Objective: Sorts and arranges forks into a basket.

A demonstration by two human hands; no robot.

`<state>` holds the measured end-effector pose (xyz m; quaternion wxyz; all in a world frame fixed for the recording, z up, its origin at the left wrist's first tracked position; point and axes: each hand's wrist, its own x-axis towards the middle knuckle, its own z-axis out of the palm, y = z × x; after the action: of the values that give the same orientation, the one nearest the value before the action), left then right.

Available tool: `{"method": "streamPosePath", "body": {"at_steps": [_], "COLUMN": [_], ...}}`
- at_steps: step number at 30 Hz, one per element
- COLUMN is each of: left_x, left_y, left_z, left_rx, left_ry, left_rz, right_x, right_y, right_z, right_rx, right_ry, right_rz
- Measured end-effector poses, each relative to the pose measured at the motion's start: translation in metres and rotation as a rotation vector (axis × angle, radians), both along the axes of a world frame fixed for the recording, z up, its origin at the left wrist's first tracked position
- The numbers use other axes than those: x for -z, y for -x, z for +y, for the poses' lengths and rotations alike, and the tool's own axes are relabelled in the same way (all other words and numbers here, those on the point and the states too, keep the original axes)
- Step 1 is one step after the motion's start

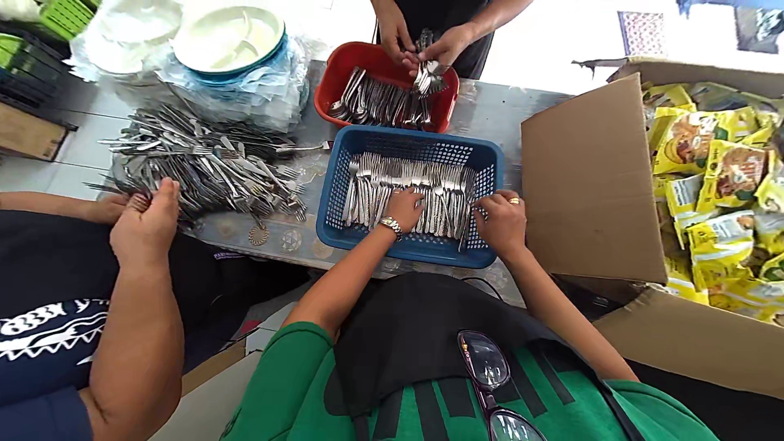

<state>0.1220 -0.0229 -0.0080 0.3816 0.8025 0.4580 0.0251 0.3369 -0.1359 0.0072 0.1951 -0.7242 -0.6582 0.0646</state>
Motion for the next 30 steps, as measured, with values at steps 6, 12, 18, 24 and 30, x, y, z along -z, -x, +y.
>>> {"method": "streamPosePath", "body": {"at_steps": [6,12,18,24,30], "left_x": [0.012,0.021,0.001,0.010,0.003], "left_y": [-0.061,-0.074,-0.106,-0.130,-0.099], "left_z": [0.026,0.049,0.066,0.065,0.038], "left_rx": [-0.292,-0.226,-0.077,-0.095,-0.194], "left_ry": [0.069,0.090,0.158,0.047,-0.011], "left_rz": [-0.119,-0.030,-0.146,-0.070,-0.106], "right_x": [0.025,0.025,0.030,0.013,-0.008], "right_y": [0.000,0.003,0.000,0.008,0.023], "right_z": [-0.010,-0.011,-0.007,-0.005,0.021], "right_rx": [0.051,0.236,0.186,-0.216,-0.411], "right_ry": [-0.079,-0.152,-0.167,0.268,0.847], "right_rz": [0.076,0.159,0.150,-0.077,-0.244]}}
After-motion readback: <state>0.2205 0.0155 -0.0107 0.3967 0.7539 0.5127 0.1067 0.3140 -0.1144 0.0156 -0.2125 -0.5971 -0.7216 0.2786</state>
